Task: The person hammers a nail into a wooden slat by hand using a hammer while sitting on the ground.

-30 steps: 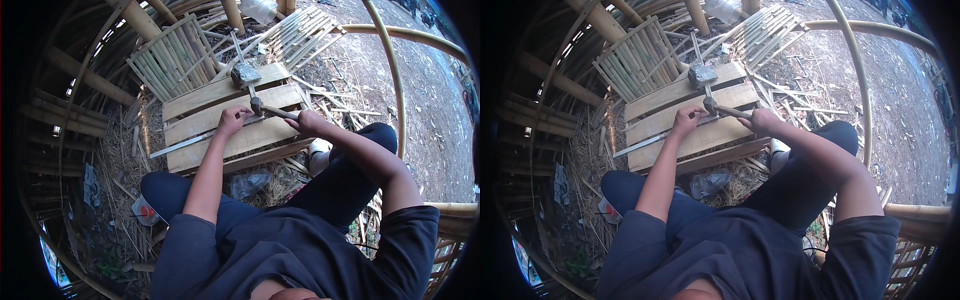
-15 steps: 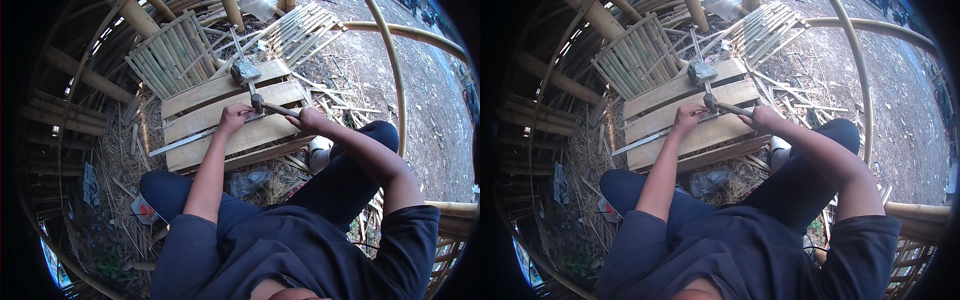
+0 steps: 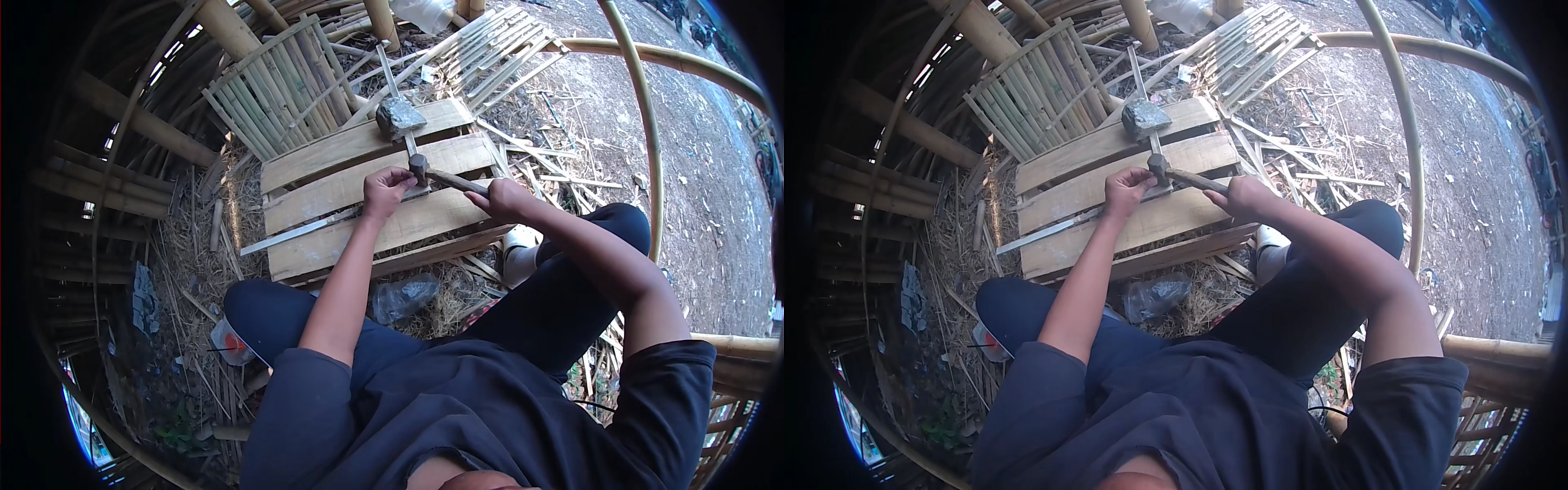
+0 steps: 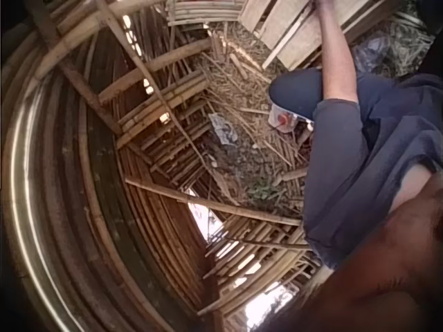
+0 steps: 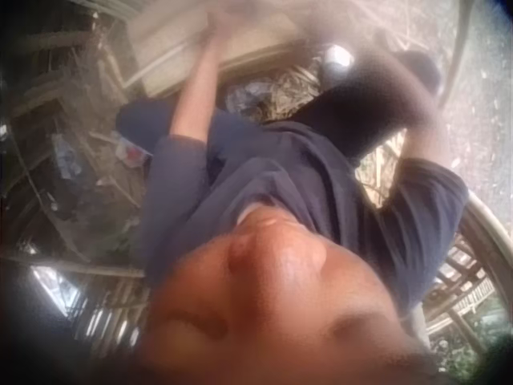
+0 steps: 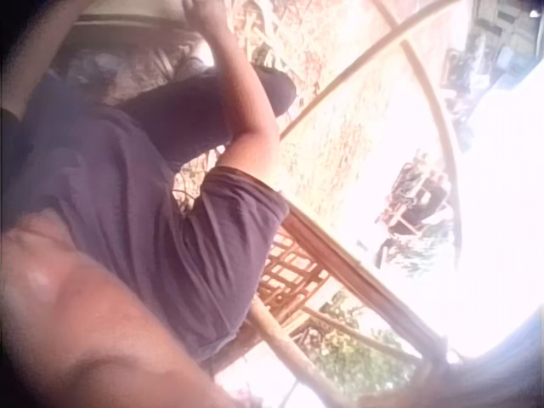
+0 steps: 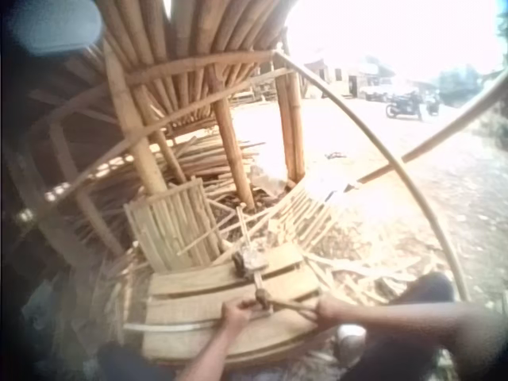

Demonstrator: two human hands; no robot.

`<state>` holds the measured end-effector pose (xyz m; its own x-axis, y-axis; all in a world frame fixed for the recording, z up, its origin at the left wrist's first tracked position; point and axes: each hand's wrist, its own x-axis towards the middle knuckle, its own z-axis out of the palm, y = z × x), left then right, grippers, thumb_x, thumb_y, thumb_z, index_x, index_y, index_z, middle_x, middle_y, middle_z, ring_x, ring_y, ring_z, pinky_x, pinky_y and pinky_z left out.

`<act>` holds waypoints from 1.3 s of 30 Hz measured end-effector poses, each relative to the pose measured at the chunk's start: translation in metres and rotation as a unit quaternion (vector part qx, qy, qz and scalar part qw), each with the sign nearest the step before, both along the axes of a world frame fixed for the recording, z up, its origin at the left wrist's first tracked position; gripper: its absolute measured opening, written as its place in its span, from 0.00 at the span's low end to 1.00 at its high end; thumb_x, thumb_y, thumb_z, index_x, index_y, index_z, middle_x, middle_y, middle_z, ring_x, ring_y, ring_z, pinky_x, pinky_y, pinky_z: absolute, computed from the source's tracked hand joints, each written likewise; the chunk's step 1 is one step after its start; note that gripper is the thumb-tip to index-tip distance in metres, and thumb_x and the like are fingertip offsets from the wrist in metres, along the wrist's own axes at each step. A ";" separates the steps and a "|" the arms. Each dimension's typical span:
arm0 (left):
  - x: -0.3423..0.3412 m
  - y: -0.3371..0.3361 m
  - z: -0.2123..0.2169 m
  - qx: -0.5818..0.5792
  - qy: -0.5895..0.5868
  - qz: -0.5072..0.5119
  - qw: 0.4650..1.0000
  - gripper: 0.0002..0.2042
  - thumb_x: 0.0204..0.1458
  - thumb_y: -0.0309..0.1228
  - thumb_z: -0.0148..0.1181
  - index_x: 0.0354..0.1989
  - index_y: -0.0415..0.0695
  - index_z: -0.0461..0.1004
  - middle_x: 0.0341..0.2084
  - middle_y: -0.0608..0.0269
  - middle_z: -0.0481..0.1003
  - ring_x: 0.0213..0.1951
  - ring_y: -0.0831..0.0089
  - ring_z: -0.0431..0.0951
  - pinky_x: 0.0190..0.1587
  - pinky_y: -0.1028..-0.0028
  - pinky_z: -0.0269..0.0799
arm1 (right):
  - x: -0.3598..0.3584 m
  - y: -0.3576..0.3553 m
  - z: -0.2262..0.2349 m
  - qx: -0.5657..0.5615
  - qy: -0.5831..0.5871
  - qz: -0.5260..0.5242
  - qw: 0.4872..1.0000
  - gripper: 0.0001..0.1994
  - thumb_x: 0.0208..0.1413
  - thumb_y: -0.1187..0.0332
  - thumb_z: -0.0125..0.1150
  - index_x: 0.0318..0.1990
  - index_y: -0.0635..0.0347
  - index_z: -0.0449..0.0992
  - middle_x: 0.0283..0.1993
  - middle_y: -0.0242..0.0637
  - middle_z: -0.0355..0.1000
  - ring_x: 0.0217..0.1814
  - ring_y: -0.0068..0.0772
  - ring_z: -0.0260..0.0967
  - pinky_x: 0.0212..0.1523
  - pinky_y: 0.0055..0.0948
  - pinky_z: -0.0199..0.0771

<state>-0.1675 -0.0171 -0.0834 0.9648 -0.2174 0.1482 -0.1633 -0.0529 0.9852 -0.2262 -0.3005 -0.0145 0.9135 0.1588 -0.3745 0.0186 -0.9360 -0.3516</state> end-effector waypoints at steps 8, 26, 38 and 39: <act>0.001 0.005 -0.005 0.029 0.020 -0.074 0.997 0.03 0.52 0.20 0.72 0.35 0.38 0.85 0.35 0.61 0.86 0.37 0.79 0.83 0.43 0.77 0.79 | 0.008 0.001 0.007 0.005 0.043 0.003 0.999 0.45 0.63 0.30 0.45 0.27 0.74 0.80 0.24 0.56 0.77 0.31 0.57 0.79 0.38 0.48 0.80; 0.010 0.006 -0.009 0.085 0.006 -0.081 0.993 0.04 0.54 0.23 0.71 0.37 0.39 0.84 0.36 0.65 0.84 0.36 0.80 0.81 0.42 0.77 0.76 | 0.011 0.004 0.067 0.063 0.160 -0.077 0.982 0.42 0.64 0.30 0.47 0.30 0.72 0.74 0.26 0.46 0.73 0.27 0.42 0.76 0.27 0.41 0.77; 0.000 -0.001 0.008 0.119 0.038 -0.064 0.990 0.09 0.56 0.24 0.70 0.45 0.40 0.83 0.40 0.64 0.84 0.40 0.80 0.82 0.47 0.78 0.79 | 0.005 -0.011 0.094 0.129 0.099 -0.170 0.972 0.41 0.62 0.30 0.52 0.19 0.66 0.75 0.14 0.31 0.63 0.14 0.27 0.62 0.18 0.36 0.63; 0.000 -0.002 0.007 0.106 0.033 -0.062 0.992 0.09 0.56 0.24 0.70 0.45 0.40 0.83 0.40 0.65 0.84 0.41 0.80 0.82 0.47 0.78 0.79 | 0.005 -0.013 0.096 0.135 0.094 -0.168 0.972 0.41 0.63 0.30 0.51 0.23 0.68 0.79 0.13 0.30 0.62 0.14 0.26 0.62 0.18 0.36 0.63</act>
<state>-0.1677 -0.0189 -0.0768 0.9348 -0.3542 0.0241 -0.1172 -0.2436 0.9628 -0.2215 -0.3130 0.0820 0.8506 -0.0215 -0.5253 -0.3602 -0.7516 -0.5526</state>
